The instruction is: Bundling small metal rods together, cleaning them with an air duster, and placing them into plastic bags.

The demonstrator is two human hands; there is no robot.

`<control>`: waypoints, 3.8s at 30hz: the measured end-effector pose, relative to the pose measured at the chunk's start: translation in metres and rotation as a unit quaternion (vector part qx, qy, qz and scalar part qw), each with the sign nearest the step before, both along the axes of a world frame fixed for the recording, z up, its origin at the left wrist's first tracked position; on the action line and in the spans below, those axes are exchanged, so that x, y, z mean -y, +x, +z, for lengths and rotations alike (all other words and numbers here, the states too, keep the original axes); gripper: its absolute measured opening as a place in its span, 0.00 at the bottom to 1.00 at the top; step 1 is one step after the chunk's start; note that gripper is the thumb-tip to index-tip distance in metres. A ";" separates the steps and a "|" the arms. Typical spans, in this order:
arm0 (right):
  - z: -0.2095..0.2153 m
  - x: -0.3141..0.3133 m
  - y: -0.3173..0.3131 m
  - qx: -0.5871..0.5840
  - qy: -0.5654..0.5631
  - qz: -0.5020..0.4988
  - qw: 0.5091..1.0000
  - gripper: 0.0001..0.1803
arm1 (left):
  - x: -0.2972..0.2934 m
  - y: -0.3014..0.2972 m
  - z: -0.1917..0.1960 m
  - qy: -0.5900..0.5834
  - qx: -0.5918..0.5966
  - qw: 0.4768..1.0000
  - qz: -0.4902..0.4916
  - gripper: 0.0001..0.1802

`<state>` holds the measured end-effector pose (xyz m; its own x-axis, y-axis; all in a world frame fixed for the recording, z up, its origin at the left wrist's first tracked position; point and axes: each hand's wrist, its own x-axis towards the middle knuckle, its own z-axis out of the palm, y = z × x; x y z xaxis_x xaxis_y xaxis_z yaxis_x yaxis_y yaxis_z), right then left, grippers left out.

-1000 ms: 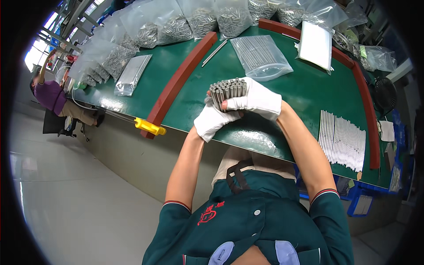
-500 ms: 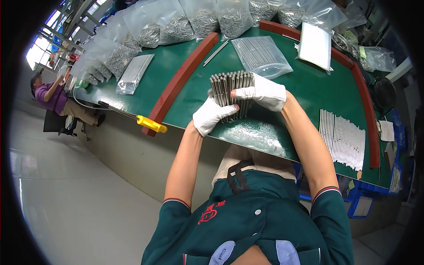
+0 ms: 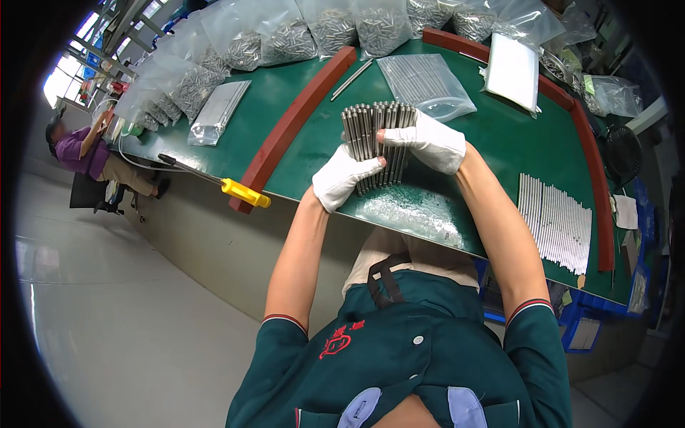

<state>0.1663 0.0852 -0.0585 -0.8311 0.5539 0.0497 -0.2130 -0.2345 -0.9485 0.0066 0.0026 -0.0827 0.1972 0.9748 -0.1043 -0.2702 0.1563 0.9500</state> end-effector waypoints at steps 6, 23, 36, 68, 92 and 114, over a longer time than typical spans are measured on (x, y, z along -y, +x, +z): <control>-0.001 -0.001 -0.001 -0.005 0.017 -0.007 1.000 0.22 | -0.004 -0.002 -0.007 0.008 -0.015 1.000 0.009 0.16; 0.012 0.056 -0.021 -0.020 0.108 -0.145 0.983 0.34 | 0.009 0.024 -0.021 0.190 -0.111 0.967 0.129 0.24; 0.014 0.060 -0.027 -0.232 -0.126 -0.378 0.887 0.09 | 0.039 0.035 0.002 0.128 -0.237 0.946 0.182 0.43; -0.155 0.235 -0.096 0.029 -0.121 0.096 0.988 0.19 | 0.285 -0.016 -0.291 -0.171 0.573 0.698 0.394 0.22; -0.060 0.155 -0.107 -0.122 0.479 -0.163 0.854 0.49 | 0.261 -0.031 -0.263 -0.206 0.483 0.658 0.540 0.17; -0.076 0.131 -0.171 -0.146 0.305 0.020 0.941 0.20 | 0.298 -0.049 -0.269 -0.125 0.473 0.667 0.562 0.19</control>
